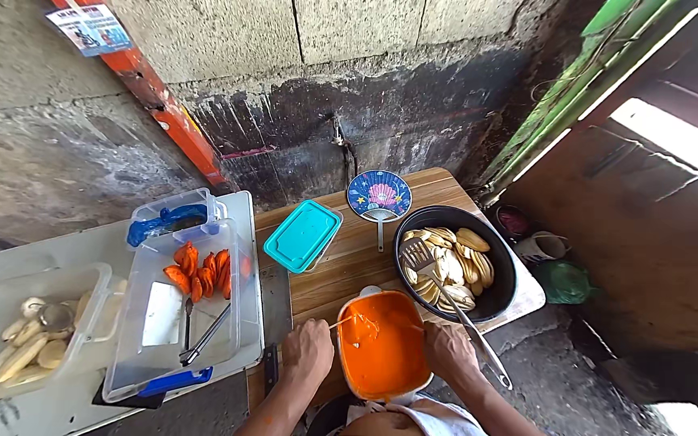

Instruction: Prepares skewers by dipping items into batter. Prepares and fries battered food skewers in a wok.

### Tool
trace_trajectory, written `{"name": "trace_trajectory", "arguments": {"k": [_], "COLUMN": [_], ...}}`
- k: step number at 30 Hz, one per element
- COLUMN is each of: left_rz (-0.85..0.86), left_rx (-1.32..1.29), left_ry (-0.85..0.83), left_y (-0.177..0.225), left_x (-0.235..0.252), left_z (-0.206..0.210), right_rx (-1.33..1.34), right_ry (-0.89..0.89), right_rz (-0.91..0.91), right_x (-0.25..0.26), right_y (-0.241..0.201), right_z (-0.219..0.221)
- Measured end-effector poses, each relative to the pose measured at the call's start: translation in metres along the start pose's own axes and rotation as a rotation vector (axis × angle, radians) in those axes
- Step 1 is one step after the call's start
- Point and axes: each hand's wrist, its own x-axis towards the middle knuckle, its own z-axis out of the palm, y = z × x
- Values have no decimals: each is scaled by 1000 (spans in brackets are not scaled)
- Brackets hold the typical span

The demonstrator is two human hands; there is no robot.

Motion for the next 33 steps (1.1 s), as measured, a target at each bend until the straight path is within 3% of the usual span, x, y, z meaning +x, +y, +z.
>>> {"name": "trace_trajectory", "arguments": {"k": [2,6,10,14,16,19,22,25,33], "left_rz": [-1,3,-15,15,35,54,24,53,239], "left_rx": [-2,-1,-41,-15,-17,-166,-500,-624,-664], "left_ry": [7,-3,-54,-173,-225,-296,-335,-286,8], "left_y": [0,1,-1,-2,0,-3,-12,-17,-30], "left_x": [0,0,3,11,21,54,87,86,45], "left_z": [1,-1,-6,-12,-13,0,27,45,90], "right_rx": [-32,29,-17,52,99,80,91,189,371], "right_ry": [-33,-45,-36,-73,-39,-39,-72,-78,90], "right_rz": [35,-121,39,-129,-106,3,-19,-50,-85], "right_x": [2,3,-6,-4,-5,-5,-7,-14,-26], "right_y": [2,7,3,6,8,18,35,53,99], "right_z": [2,11,3,12,12,12,22,41,94]}}
